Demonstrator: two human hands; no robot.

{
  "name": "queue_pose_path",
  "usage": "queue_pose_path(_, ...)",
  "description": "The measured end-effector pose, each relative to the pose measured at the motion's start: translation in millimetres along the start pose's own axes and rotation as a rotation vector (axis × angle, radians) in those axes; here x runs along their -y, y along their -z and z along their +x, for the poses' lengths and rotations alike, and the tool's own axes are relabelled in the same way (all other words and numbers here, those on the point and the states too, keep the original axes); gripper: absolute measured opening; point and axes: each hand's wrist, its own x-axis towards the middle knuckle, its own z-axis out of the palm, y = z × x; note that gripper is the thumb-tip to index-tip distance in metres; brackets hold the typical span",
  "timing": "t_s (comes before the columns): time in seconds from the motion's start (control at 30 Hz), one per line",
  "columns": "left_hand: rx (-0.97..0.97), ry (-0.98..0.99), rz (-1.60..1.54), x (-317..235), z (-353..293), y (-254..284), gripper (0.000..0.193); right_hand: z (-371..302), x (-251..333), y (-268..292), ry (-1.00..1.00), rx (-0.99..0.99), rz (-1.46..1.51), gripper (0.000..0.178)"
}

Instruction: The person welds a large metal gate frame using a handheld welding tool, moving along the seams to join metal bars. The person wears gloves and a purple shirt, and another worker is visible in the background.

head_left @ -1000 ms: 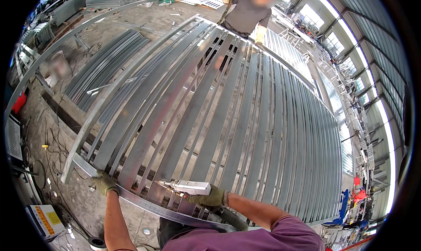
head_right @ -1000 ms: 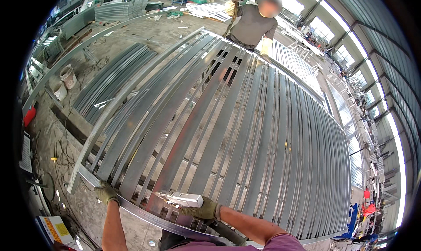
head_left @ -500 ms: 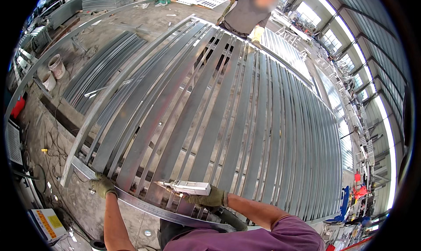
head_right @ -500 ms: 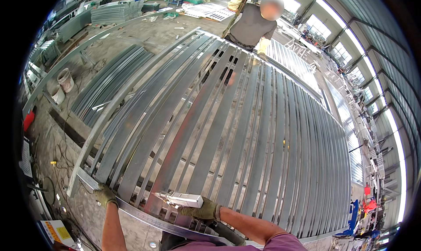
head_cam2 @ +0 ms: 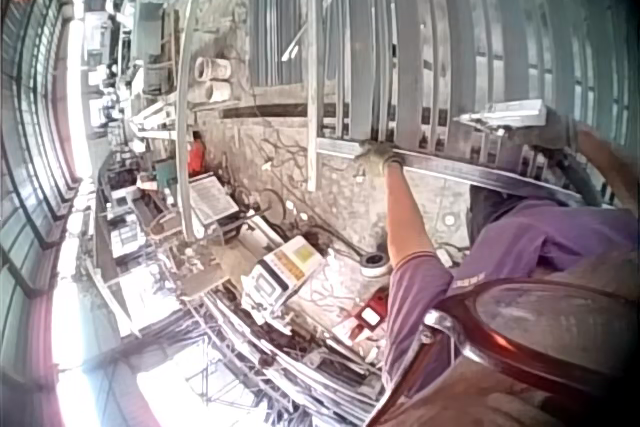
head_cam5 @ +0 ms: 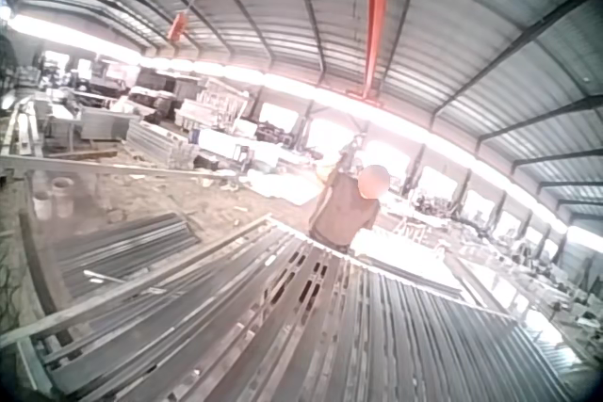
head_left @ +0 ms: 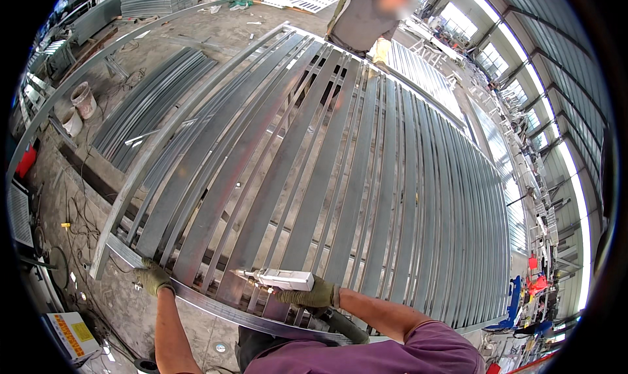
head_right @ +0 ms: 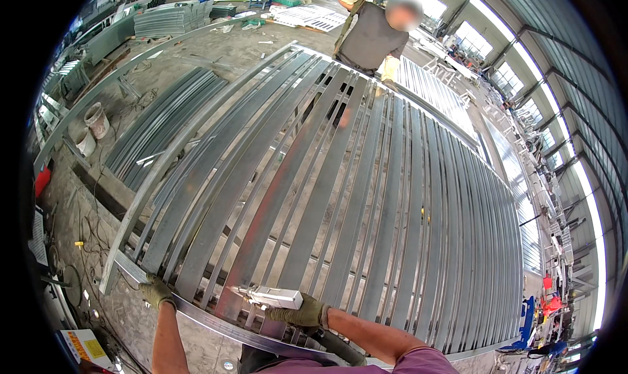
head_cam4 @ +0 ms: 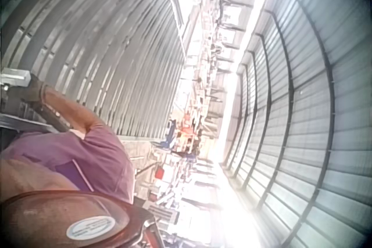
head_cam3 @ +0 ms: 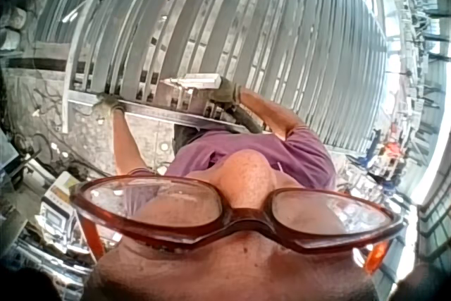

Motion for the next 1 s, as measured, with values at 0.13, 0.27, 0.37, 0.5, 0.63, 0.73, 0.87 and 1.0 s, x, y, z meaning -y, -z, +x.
queue_pose_path(0.13,-0.032,0.004,-0.014,2.9,2.2,-2.6,0.09,1.1,-0.2,1.5,0.009,0.017,-0.001,0.069)
queue_pose_path(0.27,-0.096,-0.018,0.079,12.1,10.2,-9.4,0.091,5.7,1.4,4.6,-0.026,0.054,-0.046,0.069)
queue_pose_path(0.37,0.005,0.019,0.036,-6.5,-7.4,5.6,0.092,-1.0,2.6,4.4,0.004,0.034,-0.035,0.067)
queue_pose_path(0.5,-0.009,0.035,0.008,2.9,4.0,-0.9,0.092,-2.0,5.8,1.4,0.038,0.039,0.008,0.066)
queue_pose_path(0.63,-0.069,0.012,0.002,12.3,10.7,-14.3,0.091,1.3,-4.8,0.9,0.062,0.027,0.004,0.065)
queue_pose_path(0.73,-0.083,0.006,-0.031,18.6,17.1,-18.6,0.09,2.7,-5.9,0.0,0.078,0.018,-0.023,0.065)
queue_pose_path(0.87,-0.049,-0.016,-0.032,17.2,16.7,-15.0,0.089,6.1,-13.6,-3.2,0.193,-0.039,-0.049,0.056)
queue_pose_path(1.0,-0.006,0.011,-0.051,6.6,6.7,-2.7,0.088,2.1,-8.4,-4.9,0.158,-0.03,0.019,0.054)
